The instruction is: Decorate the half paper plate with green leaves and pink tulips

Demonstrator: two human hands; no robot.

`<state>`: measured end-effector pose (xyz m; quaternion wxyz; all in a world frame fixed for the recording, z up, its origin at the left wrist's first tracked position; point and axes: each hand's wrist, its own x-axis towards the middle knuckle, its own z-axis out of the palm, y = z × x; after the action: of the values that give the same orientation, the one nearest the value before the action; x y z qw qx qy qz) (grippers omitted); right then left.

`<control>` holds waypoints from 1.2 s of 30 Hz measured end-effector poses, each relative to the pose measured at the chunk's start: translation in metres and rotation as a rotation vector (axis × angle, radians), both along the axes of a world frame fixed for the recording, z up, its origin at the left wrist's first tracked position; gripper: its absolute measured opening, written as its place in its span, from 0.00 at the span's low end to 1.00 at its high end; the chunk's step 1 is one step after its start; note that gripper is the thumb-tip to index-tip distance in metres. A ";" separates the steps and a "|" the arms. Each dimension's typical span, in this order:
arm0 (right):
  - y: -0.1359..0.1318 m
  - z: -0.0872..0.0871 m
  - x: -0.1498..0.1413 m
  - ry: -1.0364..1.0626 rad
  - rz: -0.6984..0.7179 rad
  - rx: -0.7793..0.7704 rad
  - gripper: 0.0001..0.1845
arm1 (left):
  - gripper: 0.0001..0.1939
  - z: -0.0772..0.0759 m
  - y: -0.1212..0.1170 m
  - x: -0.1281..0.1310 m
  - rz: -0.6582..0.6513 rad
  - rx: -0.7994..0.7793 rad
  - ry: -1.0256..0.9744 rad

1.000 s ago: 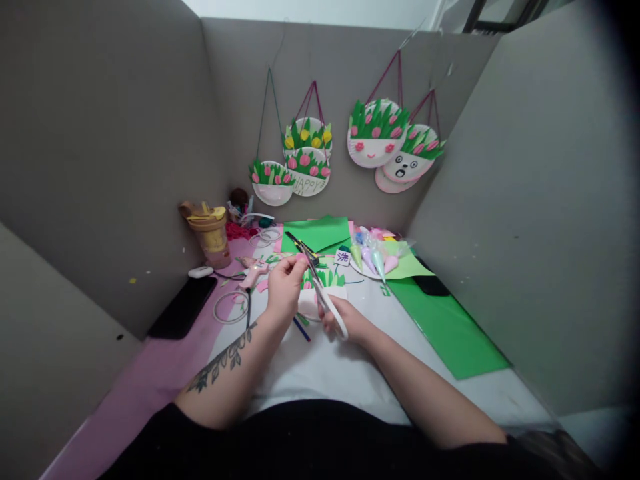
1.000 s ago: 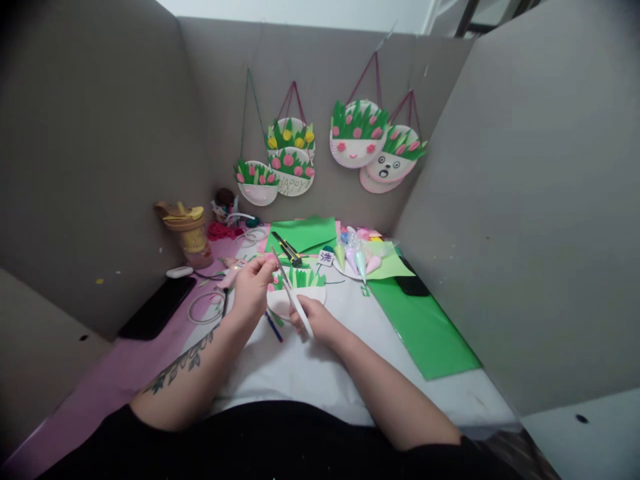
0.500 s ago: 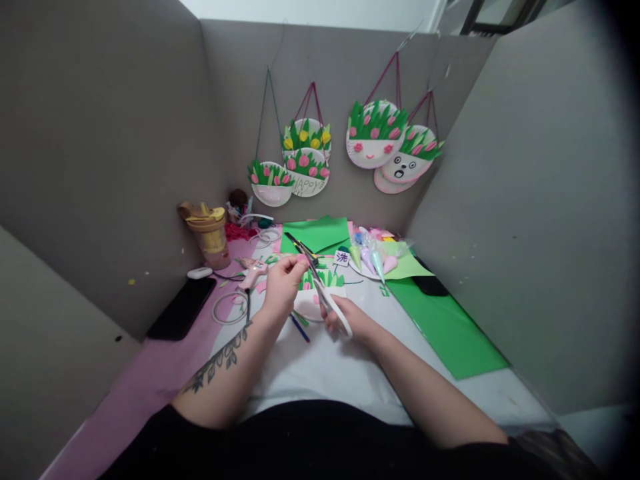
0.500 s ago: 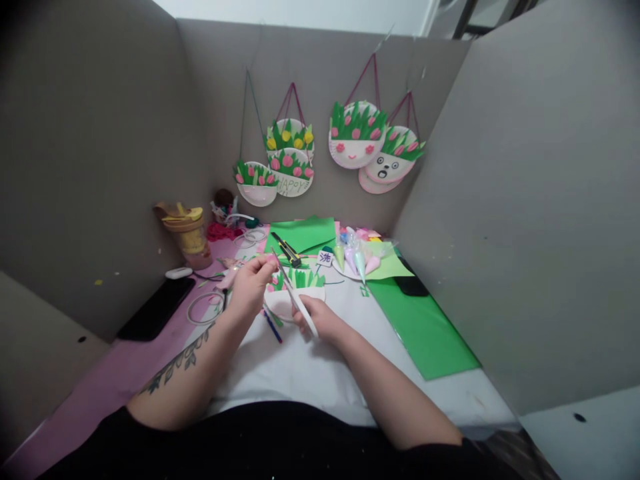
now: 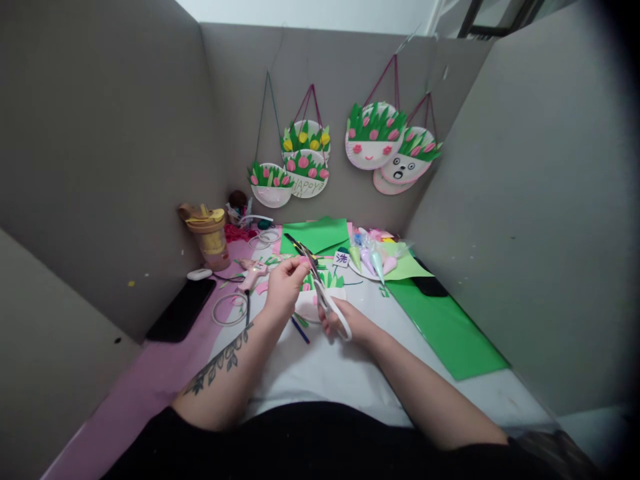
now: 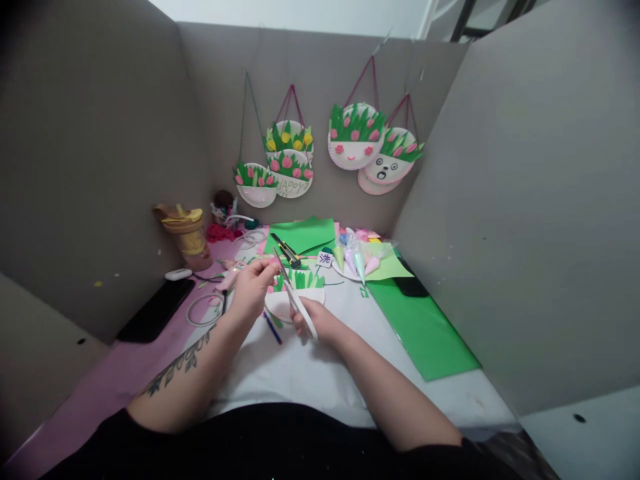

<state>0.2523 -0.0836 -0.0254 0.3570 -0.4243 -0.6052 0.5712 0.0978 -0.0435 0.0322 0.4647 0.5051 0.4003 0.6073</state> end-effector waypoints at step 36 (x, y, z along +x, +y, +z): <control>0.009 0.009 0.034 -0.147 0.152 0.019 0.08 | 0.09 0.000 0.016 -0.024 -0.265 0.066 0.234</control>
<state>0.2860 -0.0744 -0.0165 0.2715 -0.4145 -0.6656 0.5581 0.0737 -0.0277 0.0318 0.4740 0.6358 0.3613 0.4904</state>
